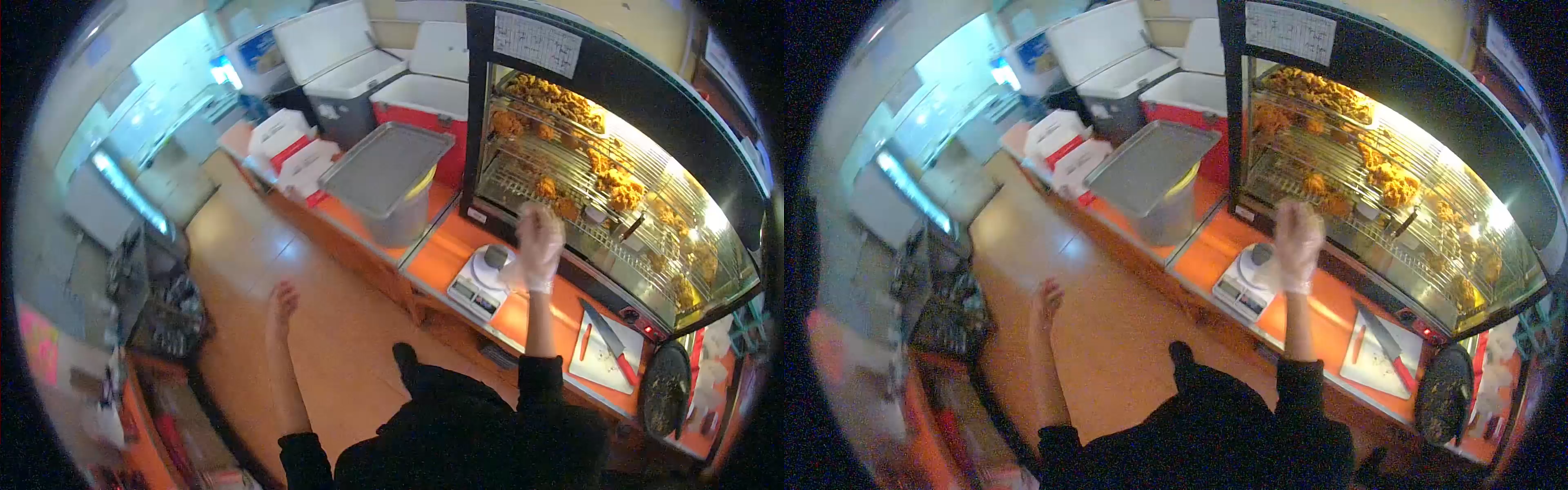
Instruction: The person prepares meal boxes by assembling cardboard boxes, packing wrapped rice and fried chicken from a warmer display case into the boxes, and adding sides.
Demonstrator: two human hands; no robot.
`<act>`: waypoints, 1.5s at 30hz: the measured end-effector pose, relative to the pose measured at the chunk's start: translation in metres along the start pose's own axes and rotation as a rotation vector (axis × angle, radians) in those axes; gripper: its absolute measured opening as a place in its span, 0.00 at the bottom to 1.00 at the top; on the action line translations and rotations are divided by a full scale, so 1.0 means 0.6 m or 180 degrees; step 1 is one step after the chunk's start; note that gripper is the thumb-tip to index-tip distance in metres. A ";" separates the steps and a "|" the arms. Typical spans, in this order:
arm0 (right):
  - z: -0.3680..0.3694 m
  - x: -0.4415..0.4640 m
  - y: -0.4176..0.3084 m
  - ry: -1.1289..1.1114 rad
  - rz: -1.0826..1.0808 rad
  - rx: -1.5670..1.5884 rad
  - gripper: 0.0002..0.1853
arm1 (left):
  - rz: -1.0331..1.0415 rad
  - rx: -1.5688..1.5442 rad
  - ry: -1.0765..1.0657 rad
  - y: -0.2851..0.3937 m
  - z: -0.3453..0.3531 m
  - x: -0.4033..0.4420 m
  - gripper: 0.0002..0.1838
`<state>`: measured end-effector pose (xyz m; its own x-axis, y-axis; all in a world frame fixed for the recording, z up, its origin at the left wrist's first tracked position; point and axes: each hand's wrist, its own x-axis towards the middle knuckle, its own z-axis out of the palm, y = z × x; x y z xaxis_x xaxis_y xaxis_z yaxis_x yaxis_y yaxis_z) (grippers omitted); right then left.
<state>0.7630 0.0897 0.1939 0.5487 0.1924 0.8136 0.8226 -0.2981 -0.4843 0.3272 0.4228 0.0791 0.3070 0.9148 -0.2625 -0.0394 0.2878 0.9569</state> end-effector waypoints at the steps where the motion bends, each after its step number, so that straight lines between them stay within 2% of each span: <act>1: 0.013 0.034 0.024 0.0216 0.0198 0.0065 0.04 | -0.0010 0.0036 -0.0129 -0.028 -0.003 0.075 0.19; 2: 0.018 0.066 0.046 0.0347 0.0221 -0.0255 0.04 | -0.0373 -0.0147 -0.0099 -0.050 -0.004 0.145 0.20; 3: 0.023 0.090 0.063 0.0260 0.0547 -0.0272 0.05 | -0.0773 -0.0304 -0.0034 -0.069 -0.009 0.208 0.21; 5: 0.044 0.117 0.067 -0.0035 0.1098 -0.0747 0.08 | -0.0828 -0.0053 -0.0161 -0.095 -0.017 0.346 0.25; 6: 0.065 0.129 0.068 -0.0148 0.1358 -0.0637 0.09 | -0.0810 0.0096 -0.0210 -0.096 -0.015 0.403 0.30; 7: 0.091 0.142 0.072 -0.0233 0.1608 -0.0522 0.11 | -0.0851 0.0138 -0.0335 -0.084 -0.004 0.447 0.30; 8: 0.123 0.158 0.086 -0.0289 0.1187 -0.1371 0.15 | -0.0716 0.0373 -0.0202 -0.073 0.011 0.492 0.31; 9: 0.161 0.169 0.114 -0.0166 0.0610 -0.1283 0.22 | -0.0567 0.0621 -0.0069 -0.063 0.021 0.534 0.33; 10: 0.193 0.204 0.115 -0.0587 0.0471 -0.1683 0.28 | -0.0579 0.0680 -0.0209 -0.058 0.022 0.577 0.33; 11: 0.213 0.236 0.067 -0.0761 0.0747 -0.1684 0.32 | -0.0554 0.0861 -0.0027 -0.051 0.023 0.621 0.33; 12: 0.255 0.248 0.100 -0.1018 0.0783 -0.2227 0.33 | -0.0516 0.1051 0.0139 -0.045 0.035 0.671 0.34; 13: 0.284 0.263 0.127 -0.1152 0.0425 -0.2349 0.26 | -0.0509 0.1139 -0.0029 -0.050 0.053 0.728 0.34; 15: 0.324 0.278 0.170 -0.1500 0.0323 -0.2662 0.24 | -0.0336 0.1185 0.1142 -0.056 0.064 0.832 0.40; 16: 0.340 0.281 0.189 -0.1681 0.0386 -0.2831 0.24 | 0.0137 0.0277 0.0302 -0.030 0.080 0.806 0.42; 17: 0.347 0.285 0.205 -0.1806 0.0397 -0.3016 0.23 | 0.0122 0.0308 0.0214 -0.023 0.072 0.851 0.42; 18: 0.347 0.284 0.218 -0.1930 0.0398 -0.3203 0.22 | -0.0115 0.0642 -0.0171 -0.032 0.058 0.907 0.41; 20: 0.334 0.272 0.251 -0.2016 0.0198 -0.3597 0.20 | -0.0384 0.0689 -0.0597 -0.043 0.086 0.961 0.38; 21: 0.324 0.264 0.264 -0.1984 0.0079 -0.3753 0.19 | -0.0442 0.0392 -0.0595 -0.043 0.102 0.969 0.36; 22: 0.311 0.254 0.267 -0.1874 -0.0067 -0.3899 0.18 | -0.0235 0.0499 -0.0484 -0.082 0.099 1.012 0.32; 23: 0.290 0.251 0.214 -0.1550 0.0220 -0.3540 0.19 | -0.0032 0.0613 -0.0366 -0.110 0.102 1.042 0.29; 24: 0.267 0.247 0.161 -0.1204 0.0460 -0.3153 0.21 | -0.0012 0.0662 -0.0240 -0.116 0.097 1.032 0.29; 25: 0.261 0.232 0.100 -0.0526 0.0840 -0.2305 0.24 | -0.0009 0.0723 -0.0127 -0.128 0.097 1.019 0.29; 26: 0.263 0.206 0.072 0.0070 0.0560 -0.3060 0.36 | -0.0060 0.0728 -0.0046 -0.135 0.094 1.001 0.29; 27: 0.249 0.189 0.037 0.0084 0.0615 -0.3127 0.36 | -0.0098 0.0760 -0.0009 -0.140 0.088 0.982 0.29; 29: 0.202 0.158 -0.026 0.0183 0.1123 -0.1745 0.37 | -0.0228 0.0793 -0.0060 -0.145 0.078 0.942 0.28; 31: 0.158 0.093 -0.037 0.0428 0.1071 -0.1824 0.35 | -0.0312 0.0853 -0.0138 -0.141 0.062 0.903 0.28; 33: 0.107 0.045 -0.067 0.0911 0.1871 -0.0765 0.32 | -0.0280 0.0890 -0.0213 -0.132 0.049 0.867 0.28; 36: 0.016 -0.052 -0.059 0.1172 0.2050 -0.0760 0.29 | -0.0018 0.1011 -0.0250 -0.109 0.028 0.801 0.27; 37: -0.017 -0.087 -0.057 0.1343 0.2051 -0.0432 0.29 | 0.0116 0.1063 -0.0207 -0.101 0.021 0.769 0.27; 39: -0.084 -0.143 -0.067 0.1481 0.2035 -0.0089 0.30 | 0.0393 0.1183 -0.0122 -0.085 0.002 0.684 0.27; 43: -0.223 -0.254 -0.100 0.1443 0.2580 0.0649 0.26 | 0.0670 0.1413 -0.0124 -0.078 -0.012 0.447 0.27; 44: -0.249 -0.287 -0.104 0.1520 0.2734 0.0988 0.24 | 0.0677 0.1507 -0.0201 -0.081 -0.003 0.385 0.26; 45: -0.284 -0.318 -0.108 0.1349 0.3170 0.0705 0.23 | 0.0639 0.1591 -0.0325 -0.085 0.000 0.324 0.26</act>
<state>0.5798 -0.0870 0.1248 0.9196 -0.3895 0.0515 0.0730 0.0405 -0.9965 0.3892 0.5861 -0.0207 0.4319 0.8985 -0.0790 0.3423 -0.0823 0.9360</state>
